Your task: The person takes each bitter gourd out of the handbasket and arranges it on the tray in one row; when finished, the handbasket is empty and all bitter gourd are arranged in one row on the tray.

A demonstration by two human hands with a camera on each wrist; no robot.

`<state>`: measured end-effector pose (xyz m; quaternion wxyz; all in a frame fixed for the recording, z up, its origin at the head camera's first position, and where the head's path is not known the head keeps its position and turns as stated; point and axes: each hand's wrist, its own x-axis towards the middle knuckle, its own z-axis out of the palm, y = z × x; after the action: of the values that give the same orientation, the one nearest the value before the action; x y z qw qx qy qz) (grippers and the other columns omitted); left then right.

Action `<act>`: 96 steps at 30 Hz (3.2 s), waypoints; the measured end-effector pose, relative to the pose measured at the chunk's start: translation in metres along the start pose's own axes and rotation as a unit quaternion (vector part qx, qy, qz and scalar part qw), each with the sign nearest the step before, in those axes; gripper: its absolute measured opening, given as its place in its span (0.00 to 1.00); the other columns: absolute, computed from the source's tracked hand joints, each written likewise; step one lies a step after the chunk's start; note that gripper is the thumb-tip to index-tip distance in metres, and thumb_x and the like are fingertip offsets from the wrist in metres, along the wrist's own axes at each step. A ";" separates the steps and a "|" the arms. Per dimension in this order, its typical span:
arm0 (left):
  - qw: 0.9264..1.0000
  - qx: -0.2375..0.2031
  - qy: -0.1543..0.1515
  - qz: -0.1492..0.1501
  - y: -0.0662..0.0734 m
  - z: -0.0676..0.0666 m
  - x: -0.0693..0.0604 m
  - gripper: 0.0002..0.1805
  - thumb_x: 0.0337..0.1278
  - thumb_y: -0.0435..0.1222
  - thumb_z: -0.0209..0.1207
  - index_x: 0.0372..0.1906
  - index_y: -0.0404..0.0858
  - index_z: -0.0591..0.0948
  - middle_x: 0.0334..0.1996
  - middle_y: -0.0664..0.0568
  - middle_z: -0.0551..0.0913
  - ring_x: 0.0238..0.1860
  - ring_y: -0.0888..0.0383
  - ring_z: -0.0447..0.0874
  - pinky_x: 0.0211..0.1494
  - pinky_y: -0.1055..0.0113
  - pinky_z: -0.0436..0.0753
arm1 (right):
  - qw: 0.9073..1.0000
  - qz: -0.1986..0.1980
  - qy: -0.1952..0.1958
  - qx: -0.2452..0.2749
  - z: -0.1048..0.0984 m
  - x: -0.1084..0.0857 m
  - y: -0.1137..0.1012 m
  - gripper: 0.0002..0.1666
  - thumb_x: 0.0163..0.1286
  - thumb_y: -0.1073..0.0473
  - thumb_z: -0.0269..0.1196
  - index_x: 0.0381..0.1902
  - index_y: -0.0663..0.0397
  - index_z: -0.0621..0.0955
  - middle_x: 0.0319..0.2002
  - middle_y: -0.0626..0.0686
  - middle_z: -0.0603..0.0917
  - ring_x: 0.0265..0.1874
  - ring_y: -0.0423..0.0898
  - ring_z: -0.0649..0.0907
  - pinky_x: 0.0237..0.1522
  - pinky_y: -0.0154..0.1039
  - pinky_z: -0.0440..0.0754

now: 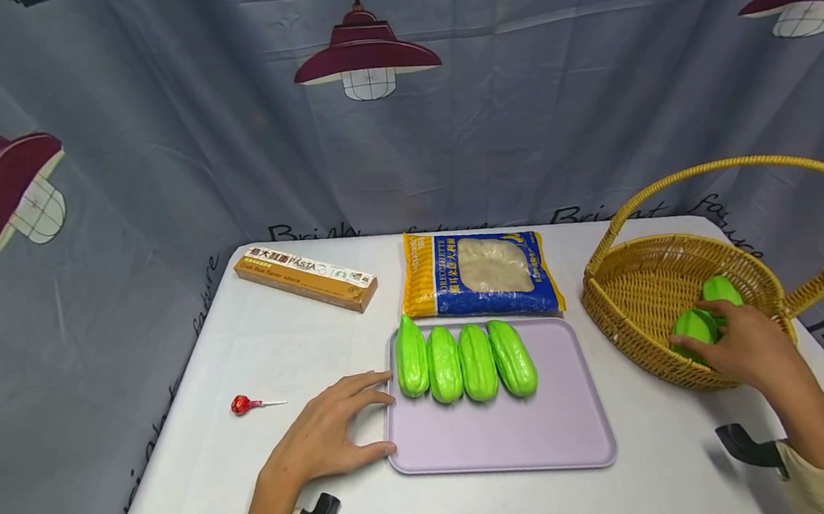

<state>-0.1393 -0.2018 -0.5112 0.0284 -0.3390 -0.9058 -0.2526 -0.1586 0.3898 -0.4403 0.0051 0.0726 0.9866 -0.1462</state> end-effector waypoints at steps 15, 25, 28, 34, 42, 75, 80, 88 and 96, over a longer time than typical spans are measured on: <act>1.000 0.002 0.006 0.006 0.001 0.000 0.000 0.30 0.55 0.62 0.75 0.60 0.54 0.87 0.76 0.59 0.76 0.76 0.54 0.74 0.77 0.51 0.77 | 0.999 -0.034 0.005 0.021 -0.004 0.004 0.001 0.45 0.67 0.52 0.75 0.69 0.79 0.71 0.56 0.87 0.72 0.45 0.77 0.77 0.34 0.64 0.80; 1.000 0.000 -0.001 0.003 0.000 -0.001 0.000 0.30 0.55 0.62 0.75 0.60 0.54 0.87 0.77 0.59 0.75 0.77 0.53 0.73 0.78 0.50 0.76 | 0.992 -0.088 0.049 0.081 -0.017 -0.001 -0.015 0.46 0.68 0.53 0.78 0.72 0.75 0.72 0.62 0.84 0.71 0.51 0.85 0.81 0.38 0.71 0.87; 1.000 0.000 -0.002 0.002 0.000 -0.001 0.001 0.30 0.56 0.62 0.75 0.60 0.54 0.87 0.77 0.59 0.75 0.77 0.53 0.73 0.78 0.49 0.76 | 0.989 -0.097 0.073 0.085 -0.021 -0.004 -0.020 0.44 0.66 0.53 0.79 0.72 0.71 0.74 0.63 0.81 0.73 0.52 0.83 0.82 0.36 0.66 0.87; 1.000 0.001 0.000 0.003 0.000 -0.001 -0.001 0.30 0.56 0.63 0.75 0.60 0.54 0.87 0.76 0.59 0.75 0.76 0.54 0.74 0.77 0.49 0.77 | 0.983 -0.113 0.109 0.100 -0.030 -0.007 -0.028 0.43 0.65 0.55 0.79 0.71 0.69 0.76 0.63 0.78 0.75 0.52 0.81 0.82 0.33 0.37 0.74; 1.000 0.001 0.002 0.005 0.000 0.000 -0.001 0.30 0.55 0.62 0.75 0.60 0.54 0.87 0.76 0.59 0.75 0.76 0.54 0.74 0.76 0.50 0.78 | 0.972 -0.140 0.111 0.152 -0.031 -0.020 -0.045 0.42 0.64 0.57 0.80 0.73 0.59 0.78 0.65 0.71 0.77 0.49 0.47 0.89 0.32 0.15 0.71; 1.000 0.004 0.003 0.002 0.000 0.001 0.000 0.30 0.55 0.63 0.75 0.60 0.54 0.87 0.77 0.61 0.75 0.76 0.56 0.74 0.77 0.52 0.77 | 0.953 -0.252 -0.020 0.165 0.045 -0.014 -0.130 0.35 0.66 0.60 0.79 0.69 0.61 0.80 0.65 0.68 0.80 0.55 0.69 0.87 0.43 0.52 0.94; 1.000 0.009 0.002 0.001 0.000 0.001 0.000 0.30 0.55 0.62 0.75 0.60 0.55 0.87 0.77 0.61 0.75 0.76 0.56 0.74 0.77 0.52 0.77 | 0.951 -0.270 -0.011 0.148 0.055 -0.014 -0.131 0.34 0.66 0.61 0.78 0.68 0.60 0.80 0.65 0.65 0.81 0.54 0.65 0.88 0.45 0.56 0.93; 1.000 0.006 -0.002 -0.004 0.001 0.001 0.000 0.30 0.55 0.63 0.75 0.60 0.54 0.87 0.77 0.61 0.75 0.76 0.55 0.74 0.77 0.51 0.77 | 0.950 -0.276 -0.003 0.146 0.066 -0.013 -0.134 0.35 0.65 0.61 0.79 0.68 0.60 0.81 0.64 0.65 0.83 0.52 0.63 0.89 0.43 0.53 0.93; 1.000 0.002 -0.005 -0.002 0.001 0.001 0.000 0.30 0.55 0.62 0.75 0.60 0.54 0.87 0.77 0.61 0.74 0.76 0.55 0.73 0.78 0.51 0.76 | 0.955 -0.257 -0.021 0.148 0.070 -0.014 -0.136 0.34 0.68 0.55 0.78 0.69 0.57 0.80 0.65 0.68 0.82 0.53 0.64 0.89 0.50 0.63 0.90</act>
<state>-0.1382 -0.2008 -0.5112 0.0242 -0.3379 -0.9073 -0.2490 -0.1652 0.2385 -0.4671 -0.0226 -0.1870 0.9389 -0.2881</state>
